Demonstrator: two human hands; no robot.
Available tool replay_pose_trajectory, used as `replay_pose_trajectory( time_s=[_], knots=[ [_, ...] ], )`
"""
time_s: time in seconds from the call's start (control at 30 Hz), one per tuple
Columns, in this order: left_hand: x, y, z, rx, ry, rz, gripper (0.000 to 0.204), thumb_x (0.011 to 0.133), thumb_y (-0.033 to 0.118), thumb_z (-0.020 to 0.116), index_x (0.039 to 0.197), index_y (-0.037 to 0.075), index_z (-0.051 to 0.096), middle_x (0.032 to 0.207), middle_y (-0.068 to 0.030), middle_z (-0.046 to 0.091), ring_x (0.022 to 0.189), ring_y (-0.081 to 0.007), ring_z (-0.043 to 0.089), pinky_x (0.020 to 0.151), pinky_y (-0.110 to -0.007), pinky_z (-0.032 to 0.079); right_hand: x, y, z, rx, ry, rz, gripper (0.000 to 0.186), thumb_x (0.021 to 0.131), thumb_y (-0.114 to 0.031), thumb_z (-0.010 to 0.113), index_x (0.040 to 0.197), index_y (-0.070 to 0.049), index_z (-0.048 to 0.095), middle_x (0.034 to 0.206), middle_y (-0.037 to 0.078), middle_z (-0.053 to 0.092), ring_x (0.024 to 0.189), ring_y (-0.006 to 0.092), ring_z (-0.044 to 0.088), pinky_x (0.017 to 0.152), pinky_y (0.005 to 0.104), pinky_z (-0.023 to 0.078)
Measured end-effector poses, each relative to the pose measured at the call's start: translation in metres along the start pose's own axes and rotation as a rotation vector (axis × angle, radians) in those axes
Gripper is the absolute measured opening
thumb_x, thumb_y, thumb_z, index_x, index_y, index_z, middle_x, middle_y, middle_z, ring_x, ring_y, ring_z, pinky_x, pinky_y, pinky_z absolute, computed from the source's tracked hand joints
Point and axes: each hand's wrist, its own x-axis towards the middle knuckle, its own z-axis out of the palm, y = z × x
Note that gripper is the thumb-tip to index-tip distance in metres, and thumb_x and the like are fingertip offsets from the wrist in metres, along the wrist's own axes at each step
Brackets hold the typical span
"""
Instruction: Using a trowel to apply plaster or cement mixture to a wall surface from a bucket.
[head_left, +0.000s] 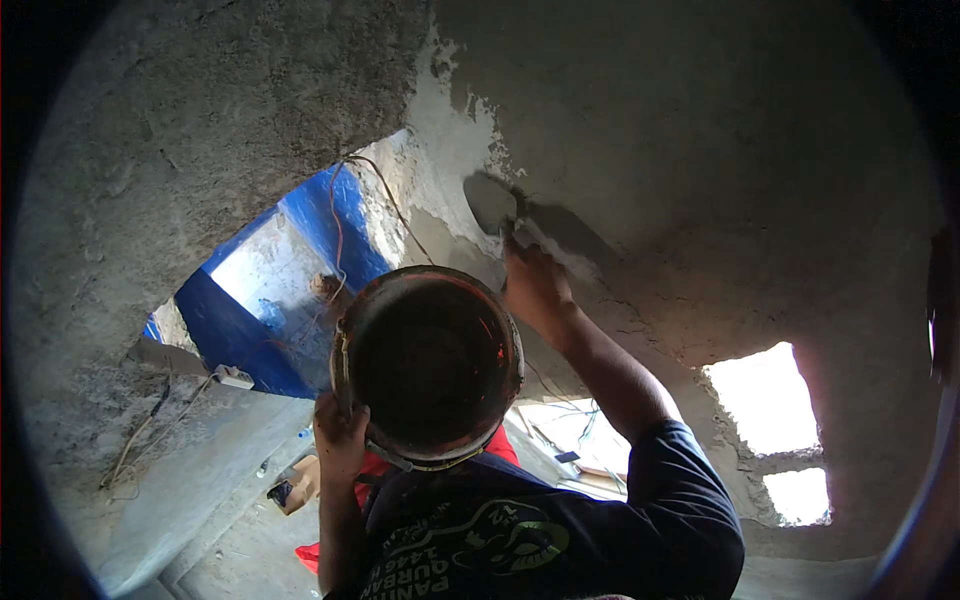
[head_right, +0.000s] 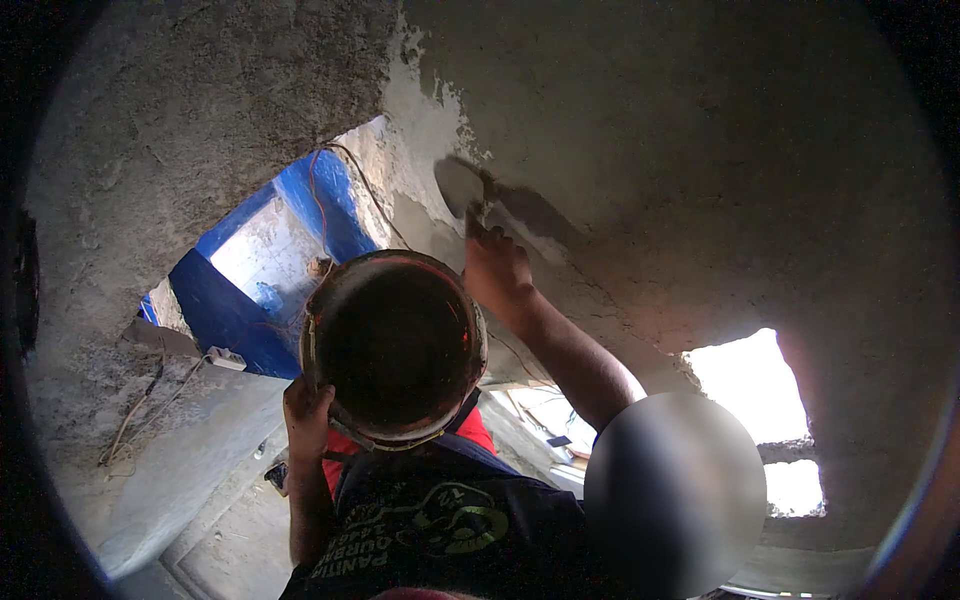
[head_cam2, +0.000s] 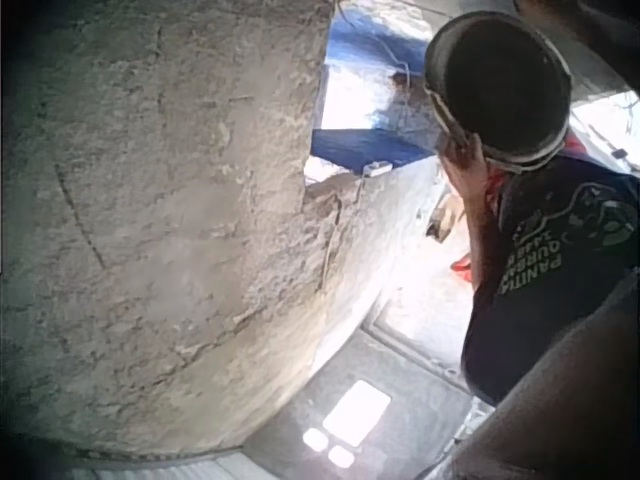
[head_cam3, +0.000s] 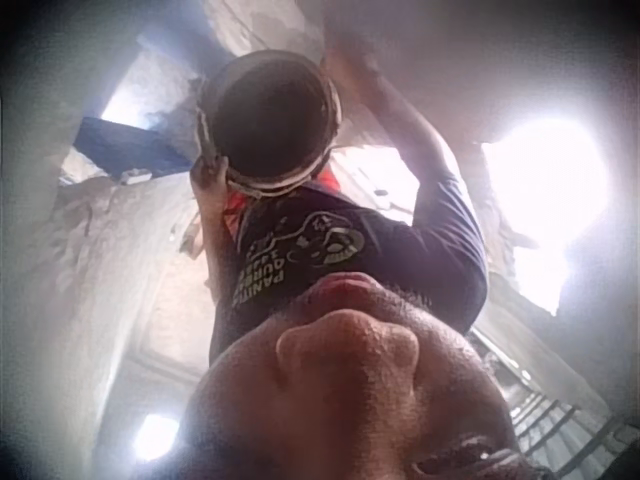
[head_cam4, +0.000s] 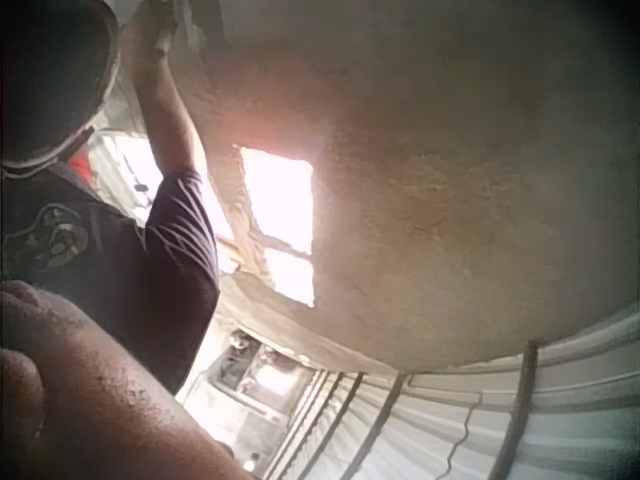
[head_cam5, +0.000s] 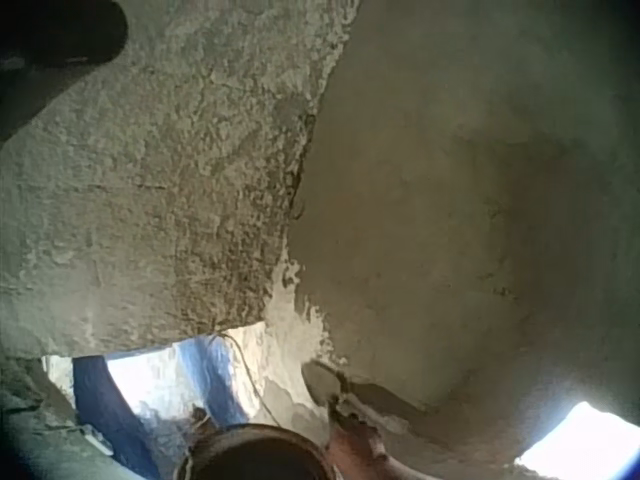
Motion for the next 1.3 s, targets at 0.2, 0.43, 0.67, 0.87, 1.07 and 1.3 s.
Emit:
replay_pose_trajectory(
  time_s=[0.2, 0.43, 0.67, 0.87, 1.07, 1.3],
  knots=[
    [0.003, 0.026, -0.002, 0.009, -0.077, -0.069, 0.014, 0.086, 0.006, 0.067, 0.097, -0.001, 0.062, 0.082, -0.0031, 0.062, 0.072, -0.0117, 0.053, 0.064, -0.031, 0.044, 0.012, -0.017, -0.047, 0.080, 0.389, -0.008, 0.083, 0.082, -0.001, 0.064, 0.158, -0.009, 0.031, 0.107, 0.028, 0.066, 0.091, 0.0408, 0.072, 0.076, 0.0491, 0.060],
    [-0.002, 0.001, 0.007, -0.058, 0.028, -0.098, 0.021, 0.088, 0.008, 0.068, 0.106, -0.002, 0.062, 0.087, -0.0052, 0.065, 0.075, -0.0129, 0.056, 0.067, -0.032, 0.045, -0.032, 0.022, 0.023, 0.078, -0.003, 0.053, 0.078, 0.083, -0.007, 0.063, 0.156, -0.011, 0.035, 0.114, 0.031, 0.065, 0.098, 0.0442, 0.069, 0.081, 0.0521, 0.058],
    [-0.001, 0.018, -0.009, 0.079, -0.052, -0.131, 0.013, 0.089, 0.009, 0.069, 0.094, 0.000, 0.061, 0.080, -0.0025, 0.061, 0.072, -0.0120, 0.053, 0.066, -0.032, 0.044, -0.111, 0.046, 0.059, 0.546, 0.288, -0.018, 0.053, 0.092, -0.008, 0.058, 0.144, -0.006, 0.053, 0.111, 0.029, 0.068, 0.105, 0.0474, 0.065, 0.087, 0.0525, 0.054],
    [0.006, 0.014, 0.009, -0.069, 0.027, -0.154, 0.013, 0.089, 0.008, 0.069, 0.097, -0.001, 0.063, 0.082, -0.0020, 0.064, 0.076, -0.0112, 0.054, 0.071, -0.031, 0.045, -0.087, 0.051, 0.002, 0.451, 0.571, -0.116, 0.052, 0.093, -0.011, 0.061, 0.144, -0.012, 0.055, 0.111, 0.024, 0.069, 0.094, 0.0445, 0.068, 0.077, 0.0517, 0.056],
    [0.005, 0.040, 0.014, 0.025, 0.028, -0.172, 0.024, 0.089, 0.009, 0.069, 0.109, -0.002, 0.066, 0.095, -0.0038, 0.068, 0.086, -0.0136, 0.060, 0.080, -0.031, 0.046, -0.047, 0.043, -0.027, 0.219, 0.516, 0.139, 0.056, 0.093, -0.015, 0.060, 0.149, -0.020, 0.050, 0.103, 0.025, 0.068, 0.090, 0.0425, 0.069, 0.074, 0.0520, 0.057],
    [-0.003, 0.026, -0.002, 0.016, 0.006, -0.189, 0.021, 0.088, 0.012, 0.071, 0.105, -0.001, 0.067, 0.092, -0.0032, 0.067, 0.085, -0.0127, 0.058, 0.077, -0.031, 0.046, -0.118, 0.051, 0.050, 0.482, 0.249, 0.156, 0.052, 0.096, -0.018, 0.058, 0.147, -0.017, 0.053, 0.093, 0.028, 0.069, 0.086, 0.0446, 0.069, 0.076, 0.0544, 0.055]
  ],
)
